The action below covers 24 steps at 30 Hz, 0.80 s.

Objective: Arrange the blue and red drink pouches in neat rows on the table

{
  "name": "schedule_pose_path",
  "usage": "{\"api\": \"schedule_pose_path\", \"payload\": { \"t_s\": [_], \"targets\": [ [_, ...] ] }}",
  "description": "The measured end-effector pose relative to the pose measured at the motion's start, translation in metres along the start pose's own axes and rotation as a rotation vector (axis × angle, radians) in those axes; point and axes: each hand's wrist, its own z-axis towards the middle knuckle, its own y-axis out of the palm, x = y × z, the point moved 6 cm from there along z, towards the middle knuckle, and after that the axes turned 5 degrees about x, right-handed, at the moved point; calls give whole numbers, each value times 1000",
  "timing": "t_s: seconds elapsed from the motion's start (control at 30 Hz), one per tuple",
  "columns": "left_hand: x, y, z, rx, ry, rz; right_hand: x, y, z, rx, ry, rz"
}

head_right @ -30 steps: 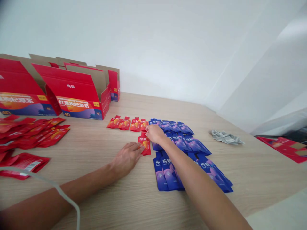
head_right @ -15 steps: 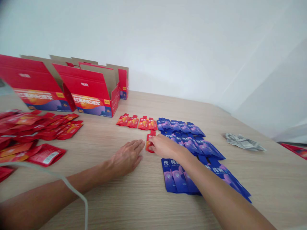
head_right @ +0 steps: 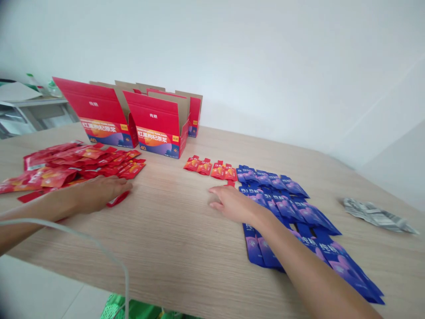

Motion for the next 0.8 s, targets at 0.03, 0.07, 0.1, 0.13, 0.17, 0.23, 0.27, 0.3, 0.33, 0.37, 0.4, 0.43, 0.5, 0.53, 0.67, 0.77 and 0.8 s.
{"api": "schedule_pose_path", "payload": {
  "t_s": [0.03, 0.07, 0.1, 0.13, 0.17, 0.23, 0.27, 0.3, 0.33, 0.37, 0.4, 0.43, 0.5, 0.53, 0.67, 0.77, 0.8],
  "targets": [
    [2, 0, 3, -54, 17, -3, -6, 0, 0, -2, -13, 4],
    [4, 0, 5, -107, 32, -6, -11, 1, 0, -6, -25, 10],
    [6, -2, 7, -122, 40, -19, -15, 2, -1, -13, -36, 17],
    [9, -7, 9, -111, 44, -34, -19, 3, -2, -18, -46, 24],
    [12, -11, 10, -97, 50, -48, -21, 5, -3, -18, -54, 32],
    [22, -17, 13, -69, 85, -64, -24, 8, -6, -3, -57, 67],
    [30, -19, 15, -52, 120, -64, -24, 9, -6, 15, -42, 118],
    [41, -22, 16, -14, 165, -67, -23, 11, -6, 38, -3, 223],
    [54, -25, 18, 52, 216, -78, -20, 14, -5, 57, 53, 371],
    [70, -29, 20, 148, 281, -105, -17, 18, -4, 73, 118, 537],
    [89, -33, 20, 267, 365, -153, -14, 22, -2, 83, 182, 698],
    [109, -36, 19, 400, 462, -218, -12, 27, 0, 90, 236, 833],
    [151, -39, 12, 644, 705, -381, -6, 33, 6, 104, 299, 988],
    [170, -37, 8, 722, 819, -440, -3, 34, 9, 122, 313, 1023],
    [219, -19, 7, 814, 1052, -485, 20, 30, 13, 196, 364, 1142],
    [228, -5, 21, 750, 1049, -489, 39, 24, 13, 229, 395, 1134],
    [227, -1, 27, 727, 1033, -493, 46, 22, 13, 247, 408, 1110]
  ]
}}
